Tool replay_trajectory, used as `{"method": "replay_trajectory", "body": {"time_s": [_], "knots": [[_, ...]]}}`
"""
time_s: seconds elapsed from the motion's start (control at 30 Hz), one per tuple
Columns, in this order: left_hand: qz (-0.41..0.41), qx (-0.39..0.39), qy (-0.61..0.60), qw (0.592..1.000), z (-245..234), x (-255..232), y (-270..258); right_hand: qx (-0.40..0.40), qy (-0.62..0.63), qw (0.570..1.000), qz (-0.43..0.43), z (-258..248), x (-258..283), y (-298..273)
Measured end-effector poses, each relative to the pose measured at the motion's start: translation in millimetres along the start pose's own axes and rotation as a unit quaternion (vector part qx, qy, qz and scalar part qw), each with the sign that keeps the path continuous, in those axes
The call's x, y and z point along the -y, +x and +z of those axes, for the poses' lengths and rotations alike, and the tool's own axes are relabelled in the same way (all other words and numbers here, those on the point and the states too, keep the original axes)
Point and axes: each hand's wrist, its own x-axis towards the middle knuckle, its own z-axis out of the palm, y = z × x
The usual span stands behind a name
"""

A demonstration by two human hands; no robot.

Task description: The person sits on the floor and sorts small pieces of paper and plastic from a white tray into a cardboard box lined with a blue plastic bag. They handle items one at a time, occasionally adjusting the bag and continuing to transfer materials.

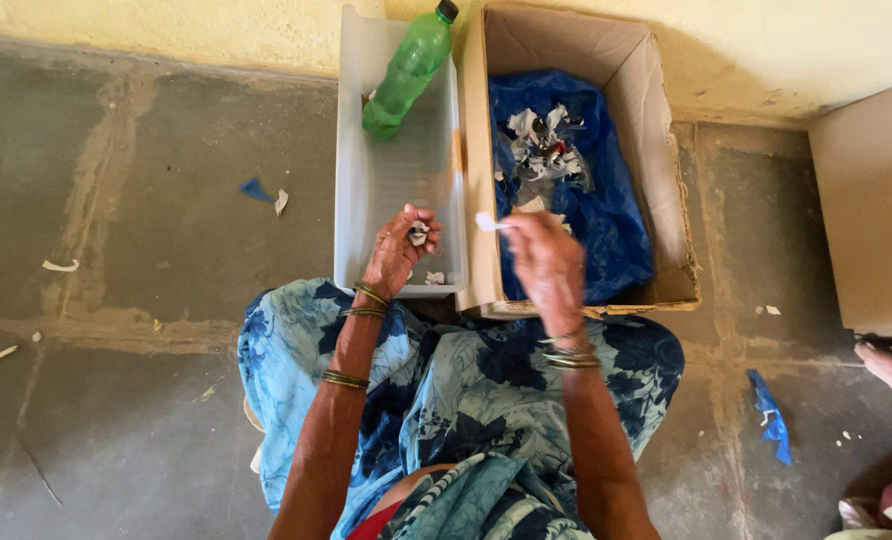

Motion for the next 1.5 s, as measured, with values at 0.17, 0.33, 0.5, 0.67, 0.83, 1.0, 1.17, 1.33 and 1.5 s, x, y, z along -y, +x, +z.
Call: {"method": "replay_trajectory", "body": {"time_s": [0.17, 0.33, 0.5, 0.67, 0.83, 1.0, 1.17, 1.33, 1.5], "knots": [[-0.025, 0.013, -0.033, 0.999, 4.9, -3.8, 1.6, -0.011, -0.154, 0.988, 0.015, -50.5, -37.1, -16.0], [-0.044, 0.012, -0.043, 0.998, 11.2, -7.5, 0.7, -0.033, -0.084, 0.996, 0.011, -31.0, -40.7, -24.7], [-0.033, 0.019, -0.025, 0.999, 6.1, -4.2, 0.3, 0.081, 0.034, 0.996, -0.021, 49.3, -4.2, -15.1], [-0.011, 0.024, -0.012, 1.0, -5.5, 1.2, 2.1, 0.082, -0.019, 0.987, -0.135, 93.1, 30.1, -3.7], [-0.023, 0.012, -0.022, 0.999, -3.5, -0.5, 0.3, 0.073, 0.051, 0.993, -0.076, 83.8, 30.9, -1.8], [-0.032, 0.03, -0.038, 0.998, 6.9, -8.5, -3.3, -0.014, 0.012, 1.0, -0.017, 20.7, -9.2, -13.6], [-0.022, 0.024, -0.004, 0.999, 15.1, -8.8, -3.4, -0.002, -0.094, 0.995, 0.038, -33.2, -54.2, -25.9], [-0.014, 0.045, 0.035, 0.998, 15.2, -10.4, -7.6, -0.04, -0.023, 0.995, 0.085, -37.1, -57.1, -21.6], [-0.043, 0.072, 0.028, 0.996, 7.0, -2.7, -1.5, 0.103, -0.027, 0.994, 0.001, 34.8, -14.0, -3.9]]}}
